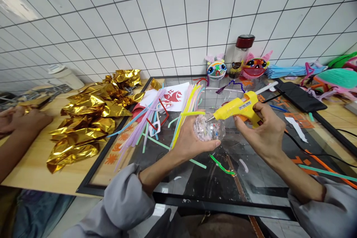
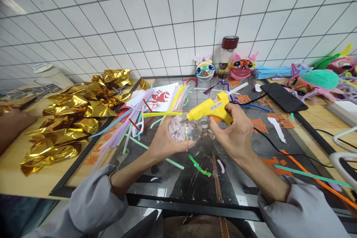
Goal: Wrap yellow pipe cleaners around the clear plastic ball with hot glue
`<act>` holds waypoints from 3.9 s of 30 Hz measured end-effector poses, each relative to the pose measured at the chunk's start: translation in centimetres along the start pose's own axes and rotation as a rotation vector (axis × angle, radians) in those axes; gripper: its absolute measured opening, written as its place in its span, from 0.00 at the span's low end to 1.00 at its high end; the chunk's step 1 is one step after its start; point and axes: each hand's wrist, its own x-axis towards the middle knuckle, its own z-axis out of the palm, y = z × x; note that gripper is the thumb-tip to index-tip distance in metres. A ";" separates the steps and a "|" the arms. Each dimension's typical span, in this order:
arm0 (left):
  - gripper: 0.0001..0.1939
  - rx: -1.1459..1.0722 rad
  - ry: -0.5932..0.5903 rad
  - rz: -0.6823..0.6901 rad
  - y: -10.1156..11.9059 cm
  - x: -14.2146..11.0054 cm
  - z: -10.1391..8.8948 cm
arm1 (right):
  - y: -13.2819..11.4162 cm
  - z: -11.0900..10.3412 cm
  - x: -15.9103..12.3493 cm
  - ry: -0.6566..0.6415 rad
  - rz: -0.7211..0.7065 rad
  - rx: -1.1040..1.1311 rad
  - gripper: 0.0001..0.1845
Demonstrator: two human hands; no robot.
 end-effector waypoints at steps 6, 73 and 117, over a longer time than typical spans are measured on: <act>0.41 0.008 -0.017 -0.024 0.5 0.1 -0.1 | 0.0 0.0 0.2 0.011 0.010 0.013 0.15; 0.50 -0.060 -0.068 0.011 -0.9 -0.2 0.2 | -2.3 0.2 -0.8 -0.730 0.515 0.776 0.37; 0.51 -0.107 -0.074 -0.092 -0.3 -0.2 0.2 | -2.0 0.5 -1.3 -0.659 0.455 0.692 0.34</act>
